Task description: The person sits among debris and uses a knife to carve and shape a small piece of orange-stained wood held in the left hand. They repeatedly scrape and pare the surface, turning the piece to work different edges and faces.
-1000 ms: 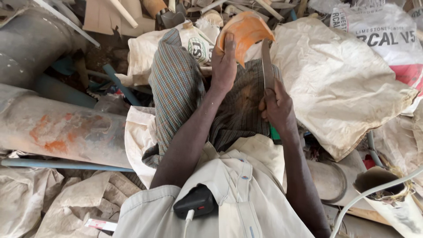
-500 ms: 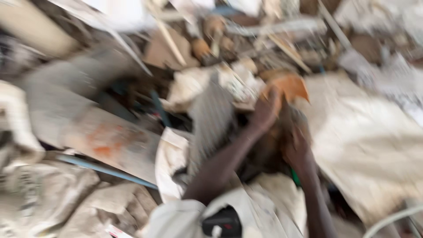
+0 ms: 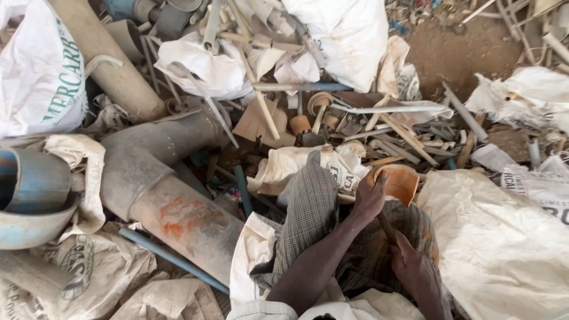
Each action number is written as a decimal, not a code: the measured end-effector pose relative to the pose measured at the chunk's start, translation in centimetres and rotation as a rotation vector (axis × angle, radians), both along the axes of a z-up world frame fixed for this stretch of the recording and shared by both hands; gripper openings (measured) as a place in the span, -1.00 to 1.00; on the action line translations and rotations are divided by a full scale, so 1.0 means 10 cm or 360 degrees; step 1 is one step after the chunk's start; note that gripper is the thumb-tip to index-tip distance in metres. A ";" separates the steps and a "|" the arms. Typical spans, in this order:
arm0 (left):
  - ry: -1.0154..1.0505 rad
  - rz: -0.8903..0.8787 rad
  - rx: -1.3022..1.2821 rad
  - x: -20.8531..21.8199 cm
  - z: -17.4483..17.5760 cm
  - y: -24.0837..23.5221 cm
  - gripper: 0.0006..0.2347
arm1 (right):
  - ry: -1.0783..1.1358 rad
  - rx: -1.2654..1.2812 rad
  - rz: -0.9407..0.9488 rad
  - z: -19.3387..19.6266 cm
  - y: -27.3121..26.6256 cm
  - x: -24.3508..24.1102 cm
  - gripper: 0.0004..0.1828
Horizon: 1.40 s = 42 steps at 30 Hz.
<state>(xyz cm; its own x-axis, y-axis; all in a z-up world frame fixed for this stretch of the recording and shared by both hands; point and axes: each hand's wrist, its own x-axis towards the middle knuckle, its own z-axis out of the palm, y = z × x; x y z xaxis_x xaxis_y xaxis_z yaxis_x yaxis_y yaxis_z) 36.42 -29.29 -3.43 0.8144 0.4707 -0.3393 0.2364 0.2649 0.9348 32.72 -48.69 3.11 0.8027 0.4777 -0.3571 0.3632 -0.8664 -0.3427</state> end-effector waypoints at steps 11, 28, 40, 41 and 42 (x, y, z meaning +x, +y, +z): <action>0.0075 -0.0236 0.0166 -0.13 0.52 0.14 -0.57 | -0.0183 -0.0198 0.0012 0.03 -0.09 0.50 -0.50; -0.0065 0.0181 -0.0462 0.12 -0.61 -0.22 -0.43 | -0.0259 0.0135 0.0069 -0.23 -0.46 0.30 -0.39; -0.0560 0.0170 -0.0862 0.06 -0.59 -0.22 -0.48 | 0.0024 0.0065 0.0176 0.22 0.16 -0.23 -0.36; -0.0565 0.0084 -0.0844 0.08 -0.60 -0.18 -0.49 | 0.0027 0.0011 0.0172 0.26 0.17 -0.22 -0.38; -0.0462 0.0148 -0.0825 0.12 -0.60 -0.15 -0.50 | 0.0030 -0.0043 0.0168 0.29 0.18 -0.18 -0.40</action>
